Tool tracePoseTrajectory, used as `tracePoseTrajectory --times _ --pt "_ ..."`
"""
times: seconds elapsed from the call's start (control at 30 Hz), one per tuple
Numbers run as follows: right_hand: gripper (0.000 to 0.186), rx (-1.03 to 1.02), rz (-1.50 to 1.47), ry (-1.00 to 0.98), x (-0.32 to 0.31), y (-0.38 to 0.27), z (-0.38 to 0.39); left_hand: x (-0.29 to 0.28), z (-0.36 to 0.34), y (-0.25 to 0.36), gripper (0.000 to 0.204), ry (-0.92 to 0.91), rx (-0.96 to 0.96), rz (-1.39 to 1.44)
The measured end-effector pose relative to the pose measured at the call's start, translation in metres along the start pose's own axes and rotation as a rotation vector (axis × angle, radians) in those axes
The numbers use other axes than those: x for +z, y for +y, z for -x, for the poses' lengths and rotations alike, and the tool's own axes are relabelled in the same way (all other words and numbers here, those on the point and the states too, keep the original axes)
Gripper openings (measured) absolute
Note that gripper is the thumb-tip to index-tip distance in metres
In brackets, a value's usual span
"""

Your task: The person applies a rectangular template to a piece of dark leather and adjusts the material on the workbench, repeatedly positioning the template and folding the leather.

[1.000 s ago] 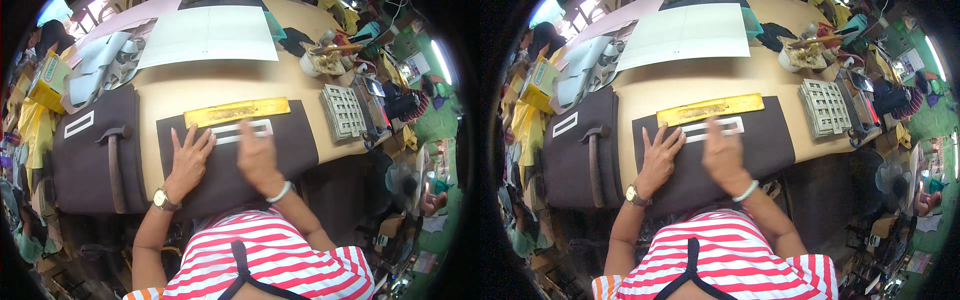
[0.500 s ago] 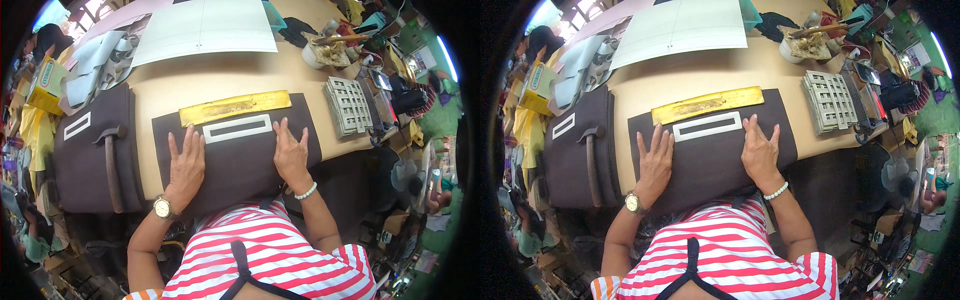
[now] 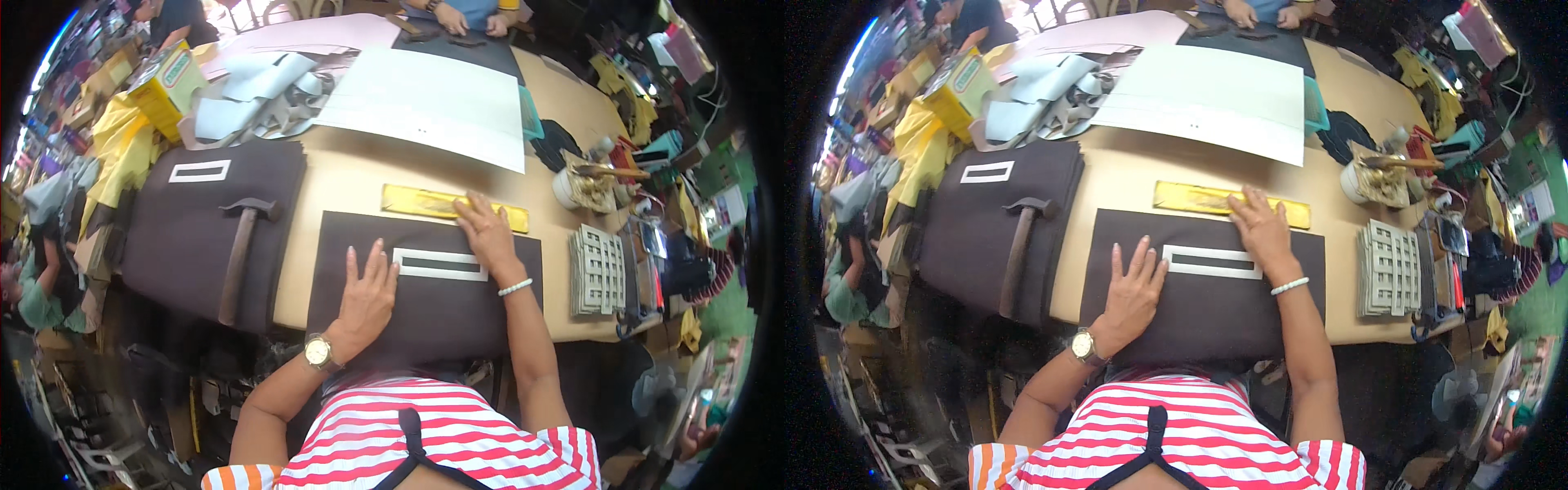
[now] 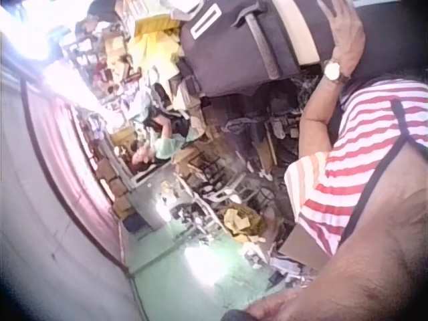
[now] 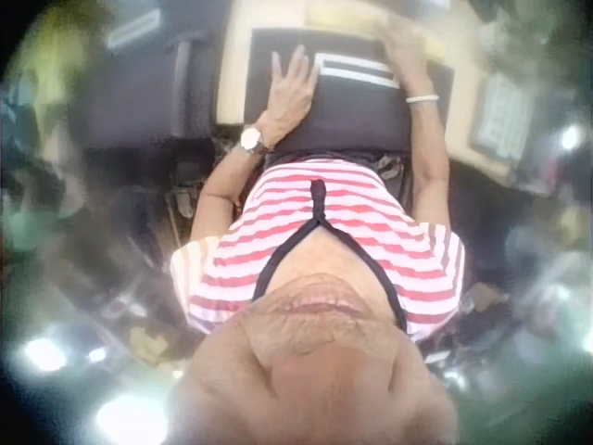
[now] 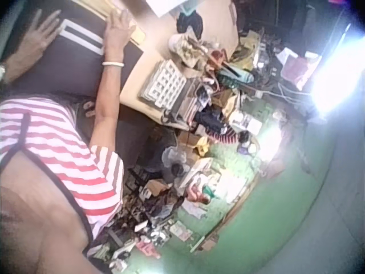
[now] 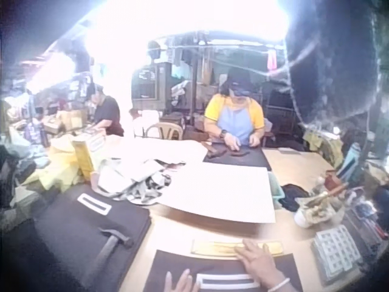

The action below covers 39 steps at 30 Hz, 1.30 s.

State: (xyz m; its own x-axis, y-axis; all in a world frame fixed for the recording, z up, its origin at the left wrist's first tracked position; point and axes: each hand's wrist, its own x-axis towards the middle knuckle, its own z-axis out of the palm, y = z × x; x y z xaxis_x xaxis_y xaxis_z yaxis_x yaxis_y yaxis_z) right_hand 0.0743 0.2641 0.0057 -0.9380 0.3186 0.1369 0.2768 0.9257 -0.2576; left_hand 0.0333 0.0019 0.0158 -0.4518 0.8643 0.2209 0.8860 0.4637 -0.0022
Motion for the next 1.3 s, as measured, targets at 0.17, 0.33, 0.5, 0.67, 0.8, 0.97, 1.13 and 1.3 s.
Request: tracePoseTrajectory --times 0.17,0.33,0.5,0.67,0.8,0.97,1.13,1.3 --pt "0.047 0.187 0.114 -0.017 -0.022 0.005 -0.016 -0.002 0.0 -0.02 0.044 -0.085 0.0 0.159" --pt "0.05 0.555 0.22 0.43 -0.008 0.034 0.084 -0.006 0.025 -0.032 0.047 0.125 -0.526 0.312" --pt "0.031 0.466 -0.013 0.425 -0.005 0.024 0.127 0.004 0.046 -0.027 0.038 0.11 -0.372 0.318" --pt "0.02 0.44 -0.703 0.488 -0.027 -0.019 0.103 -0.037 0.063 -0.02 0.036 0.508 -0.668 0.896" --pt "0.025 0.133 -0.983 0.375 -0.03 -0.092 0.047 -0.105 0.125 -0.077 0.042 0.795 -0.955 0.697" --pt "0.048 -0.151 -1.406 -0.143 -0.039 -0.23 -0.013 -0.191 0.209 -0.189 0.04 0.691 -0.963 -0.021" --pt "0.053 -0.27 -1.322 0.044 0.004 -0.289 -0.088 -0.198 0.191 -0.334 0.041 0.602 -0.75 -0.283" --pt "0.053 -0.11 -1.082 0.136 0.047 -0.291 -0.139 -0.132 0.122 -0.418 0.037 0.31 -0.738 -0.42"
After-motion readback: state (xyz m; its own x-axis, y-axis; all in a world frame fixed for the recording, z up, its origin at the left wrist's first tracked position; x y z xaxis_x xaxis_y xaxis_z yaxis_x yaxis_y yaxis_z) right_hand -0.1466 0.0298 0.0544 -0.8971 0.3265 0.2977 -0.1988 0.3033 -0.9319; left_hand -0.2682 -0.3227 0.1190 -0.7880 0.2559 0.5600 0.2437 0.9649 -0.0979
